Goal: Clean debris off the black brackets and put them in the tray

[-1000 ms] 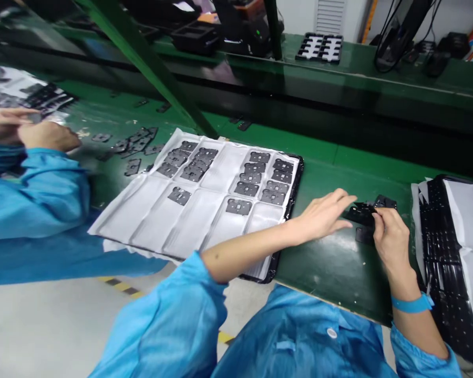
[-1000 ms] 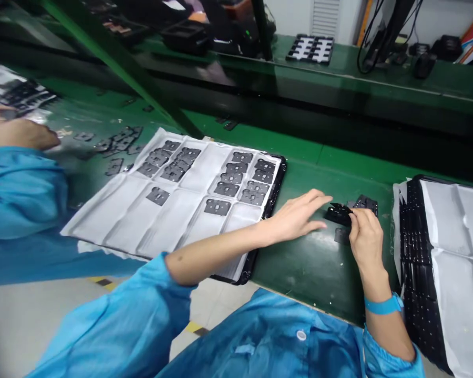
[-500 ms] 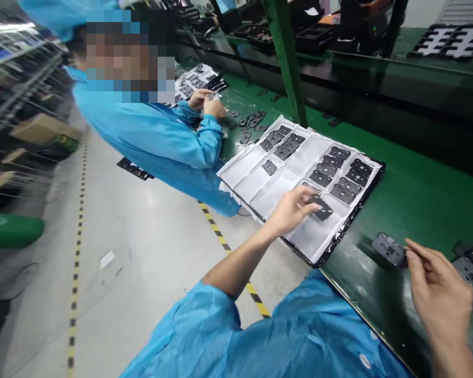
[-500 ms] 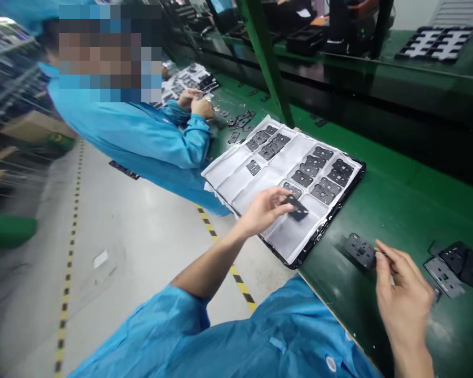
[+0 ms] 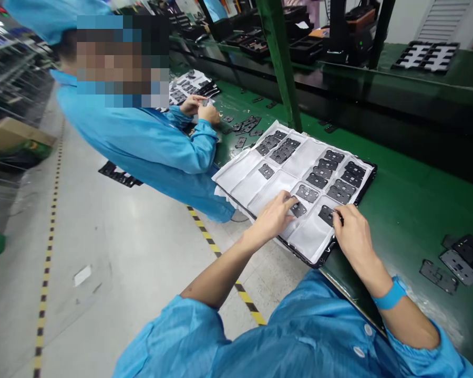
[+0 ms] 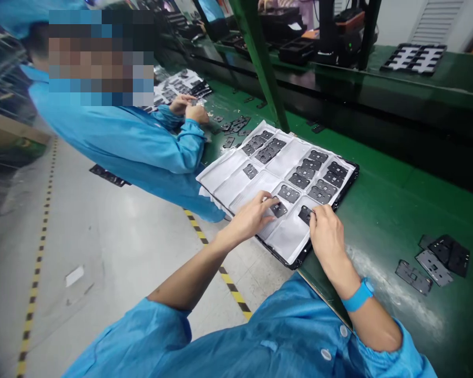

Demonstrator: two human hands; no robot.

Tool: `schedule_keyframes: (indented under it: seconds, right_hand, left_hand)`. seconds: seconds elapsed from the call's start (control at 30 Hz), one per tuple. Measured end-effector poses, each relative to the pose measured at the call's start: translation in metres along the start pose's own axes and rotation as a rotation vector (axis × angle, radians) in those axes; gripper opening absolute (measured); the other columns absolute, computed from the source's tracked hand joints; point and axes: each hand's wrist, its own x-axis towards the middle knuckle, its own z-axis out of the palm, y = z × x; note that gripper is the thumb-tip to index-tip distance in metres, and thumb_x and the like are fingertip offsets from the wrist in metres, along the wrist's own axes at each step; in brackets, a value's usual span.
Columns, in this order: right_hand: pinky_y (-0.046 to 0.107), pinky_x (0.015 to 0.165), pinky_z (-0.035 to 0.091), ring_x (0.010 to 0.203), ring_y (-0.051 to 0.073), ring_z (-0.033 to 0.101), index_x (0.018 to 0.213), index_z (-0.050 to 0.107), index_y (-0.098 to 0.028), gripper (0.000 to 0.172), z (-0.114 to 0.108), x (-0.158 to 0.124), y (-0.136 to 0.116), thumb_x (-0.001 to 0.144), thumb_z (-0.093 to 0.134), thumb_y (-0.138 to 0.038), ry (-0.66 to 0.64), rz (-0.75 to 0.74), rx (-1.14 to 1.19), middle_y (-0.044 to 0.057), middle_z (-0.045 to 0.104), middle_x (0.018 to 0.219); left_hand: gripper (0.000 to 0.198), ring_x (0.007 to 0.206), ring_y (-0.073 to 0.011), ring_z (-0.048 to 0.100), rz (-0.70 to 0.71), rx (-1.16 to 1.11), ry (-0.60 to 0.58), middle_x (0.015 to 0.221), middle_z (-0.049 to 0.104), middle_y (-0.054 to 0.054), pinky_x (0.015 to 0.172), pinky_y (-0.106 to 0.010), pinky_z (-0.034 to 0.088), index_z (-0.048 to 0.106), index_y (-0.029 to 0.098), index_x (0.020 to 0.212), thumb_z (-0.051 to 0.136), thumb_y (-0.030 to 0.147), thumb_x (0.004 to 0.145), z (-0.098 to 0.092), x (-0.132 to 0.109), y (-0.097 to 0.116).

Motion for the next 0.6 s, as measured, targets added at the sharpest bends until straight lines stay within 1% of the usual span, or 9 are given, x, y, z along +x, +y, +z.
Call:
schedule_keyframes:
  seconds: [0.07, 0.13, 0.23, 0.43, 0.6]
  right_hand:
    - [0.045, 0.090, 0.053, 0.101, 0.032, 0.067, 0.109, 0.080, -0.016, 0.019, 0.000, -0.002, -0.002, 0.102, 0.063, -0.020, -0.060, -0.046, -0.068, 0.015, 0.076, 0.108]
    - [0.046, 0.094, 0.051, 0.110, 0.034, 0.065, 0.116, 0.079, -0.016, 0.019, -0.001, -0.004, -0.004, 0.101, 0.069, -0.022, -0.135, -0.113, -0.146, 0.015, 0.075, 0.115]
    - [0.047, 0.098, 0.049, 0.114, 0.034, 0.063, 0.121, 0.078, -0.016, 0.022, 0.002, -0.004, -0.006, 0.100, 0.072, -0.021, -0.205, -0.184, -0.210, 0.015, 0.075, 0.121]
    - [0.049, 0.105, 0.047, 0.119, 0.033, 0.063, 0.125, 0.078, -0.016, 0.025, 0.012, -0.006, -0.007, 0.100, 0.072, -0.017, -0.198, -0.214, -0.194, 0.016, 0.073, 0.131]
    - [0.049, 0.104, 0.049, 0.117, 0.032, 0.064, 0.130, 0.076, -0.017, 0.030, 0.017, -0.011, -0.003, 0.103, 0.063, -0.012, -0.161, -0.213, -0.166, 0.016, 0.074, 0.131]
  left_hand:
    - [0.047, 0.120, -0.0309, 0.070, 0.071, 0.002, -0.012, 0.140, 0.058, -0.014, 0.107, -0.046, 0.058, 0.064, 0.023, 0.141, 0.076, 0.023, 0.095, 0.002, 0.002, -0.008]
    - [0.045, 0.119, -0.0312, 0.069, 0.081, 0.006, 0.010, 0.138, 0.059, -0.014, 0.107, -0.047, 0.058, 0.066, 0.022, 0.139, 0.077, 0.025, 0.095, 0.006, 0.005, -0.013]
    - [0.042, 0.115, -0.0298, 0.070, 0.072, -0.005, 0.047, 0.137, 0.059, -0.014, 0.105, -0.046, 0.059, 0.068, 0.022, 0.136, 0.077, 0.026, 0.096, 0.010, 0.010, -0.015]
    - [0.038, 0.115, -0.0296, 0.070, 0.065, -0.008, 0.099, 0.135, 0.060, -0.014, 0.103, -0.045, 0.060, 0.069, 0.020, 0.136, 0.073, 0.028, 0.099, 0.014, 0.011, -0.016]
    - [0.031, 0.112, -0.0275, 0.071, 0.070, -0.012, 0.113, 0.130, 0.063, -0.012, 0.101, -0.042, 0.060, 0.071, 0.022, 0.130, 0.071, 0.027, 0.100, 0.018, 0.016, -0.012]
